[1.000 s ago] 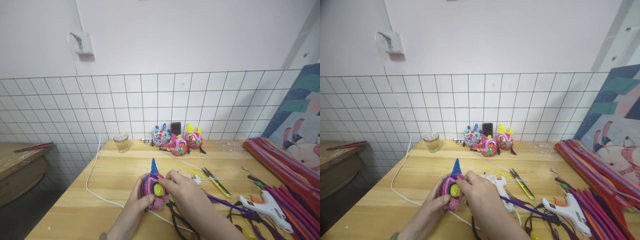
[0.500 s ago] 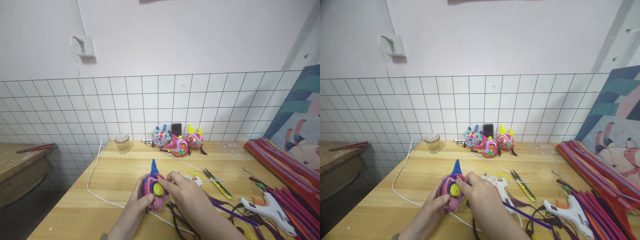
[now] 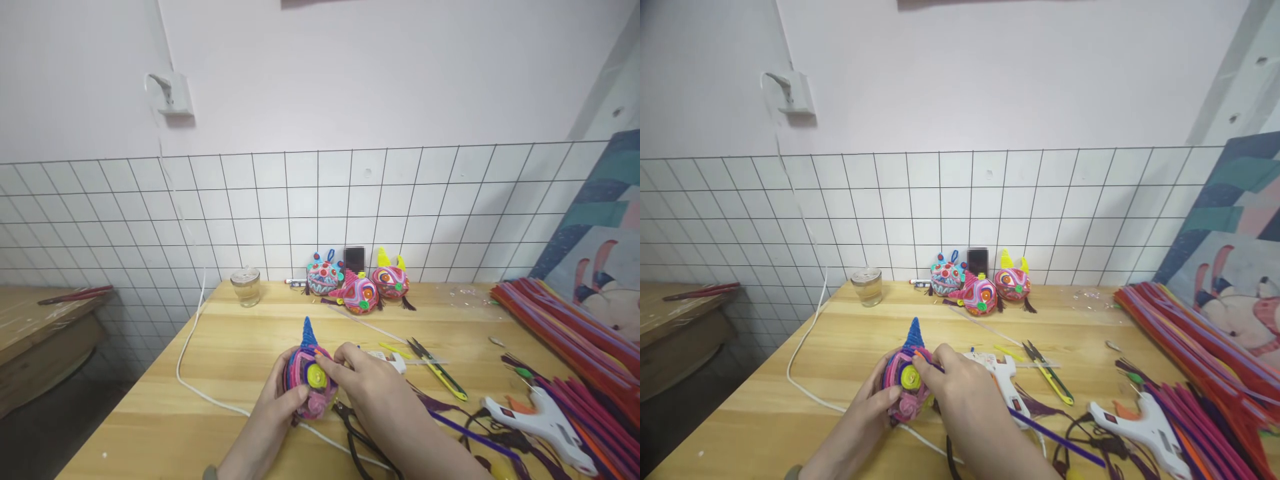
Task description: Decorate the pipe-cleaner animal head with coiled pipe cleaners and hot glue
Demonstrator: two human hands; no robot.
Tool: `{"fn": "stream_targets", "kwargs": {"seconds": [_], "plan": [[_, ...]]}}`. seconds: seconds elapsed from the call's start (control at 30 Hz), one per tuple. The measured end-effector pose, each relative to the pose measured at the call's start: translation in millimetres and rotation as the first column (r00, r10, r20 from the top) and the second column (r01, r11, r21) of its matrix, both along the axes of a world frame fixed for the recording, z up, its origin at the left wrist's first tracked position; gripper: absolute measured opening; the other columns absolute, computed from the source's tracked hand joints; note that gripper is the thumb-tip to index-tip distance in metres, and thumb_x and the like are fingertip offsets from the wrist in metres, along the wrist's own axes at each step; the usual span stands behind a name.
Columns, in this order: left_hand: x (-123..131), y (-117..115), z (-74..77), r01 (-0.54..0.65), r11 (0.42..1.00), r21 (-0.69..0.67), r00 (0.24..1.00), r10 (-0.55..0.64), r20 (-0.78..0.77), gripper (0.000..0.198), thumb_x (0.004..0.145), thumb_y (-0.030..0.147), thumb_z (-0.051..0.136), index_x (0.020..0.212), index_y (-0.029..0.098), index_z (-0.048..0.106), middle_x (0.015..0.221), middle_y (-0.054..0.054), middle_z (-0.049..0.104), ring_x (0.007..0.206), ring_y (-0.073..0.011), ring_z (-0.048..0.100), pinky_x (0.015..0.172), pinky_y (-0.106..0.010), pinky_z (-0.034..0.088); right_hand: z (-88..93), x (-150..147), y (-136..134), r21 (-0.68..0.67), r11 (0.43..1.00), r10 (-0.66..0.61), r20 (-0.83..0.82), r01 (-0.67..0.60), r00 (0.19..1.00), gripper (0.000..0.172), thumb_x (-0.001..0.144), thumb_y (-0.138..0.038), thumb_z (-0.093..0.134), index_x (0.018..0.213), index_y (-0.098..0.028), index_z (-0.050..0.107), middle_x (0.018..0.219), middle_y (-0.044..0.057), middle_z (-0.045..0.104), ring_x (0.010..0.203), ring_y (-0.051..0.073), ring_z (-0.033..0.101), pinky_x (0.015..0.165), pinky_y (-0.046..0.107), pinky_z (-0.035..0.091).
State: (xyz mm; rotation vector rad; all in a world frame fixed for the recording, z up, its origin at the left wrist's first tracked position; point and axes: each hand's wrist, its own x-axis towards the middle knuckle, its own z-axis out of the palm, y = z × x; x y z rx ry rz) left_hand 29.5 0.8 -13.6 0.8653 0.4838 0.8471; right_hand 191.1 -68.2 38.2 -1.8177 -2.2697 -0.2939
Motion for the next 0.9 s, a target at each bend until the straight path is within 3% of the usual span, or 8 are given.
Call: {"fn": "stream_targets", "kwargs": {"seconds": [0.17, 0.47, 0.9], "plan": [[-1, 0, -0.1, -0.009, 1.000, 0.004, 1.000, 0.009, -0.014, 0.054, 0.064, 0.026, 0.077, 0.115, 0.022, 0.058, 0.111, -0.011, 0.068, 0.107, -0.0295, 0.060, 0.094, -0.041, 0.041, 0.8, 0, 0, -0.036, 0.999, -0.011, -0.005, 0.011, 1.000, 0.060, 0.080, -0.002, 0.055, 0.132, -0.031, 0.050, 0.097, 0.004, 0.065, 0.070, 0.017, 0.065, 0.060, 0.026, 0.047], [-1, 2, -3.2, -0.015, 1.000, 0.003, 0.999, 0.015, -0.040, 0.054, 0.068, 0.026, 0.074, 0.117, 0.023, 0.054, 0.110, -0.010, 0.068, 0.100, -0.0269, 0.062, 0.085, -0.037, 0.045, 13.9, -4, -1, -0.186, 0.981, -0.072, -0.074, 0.057, 0.995, 0.064, 0.080, 0.004, 0.043, 0.137, -0.026, 0.046, 0.111, 0.008, 0.064, 0.087, 0.022, 0.066, 0.074, 0.033, 0.052], [0, 3, -4.2, 0.025, 1.000, 0.003, 1.000, -0.025, 0.016, 0.047, 0.071, 0.024, 0.070, 0.117, 0.021, 0.058, 0.111, -0.012, 0.068, 0.099, -0.0279, 0.063, 0.086, -0.039, 0.045, 9.7, -4, -2, -0.127, 0.991, -0.044, -0.050, 0.037, 0.998, 0.064, 0.078, 0.003, 0.046, 0.135, -0.025, 0.048, 0.107, 0.008, 0.066, 0.082, 0.020, 0.067, 0.070, 0.028, 0.051]]}}
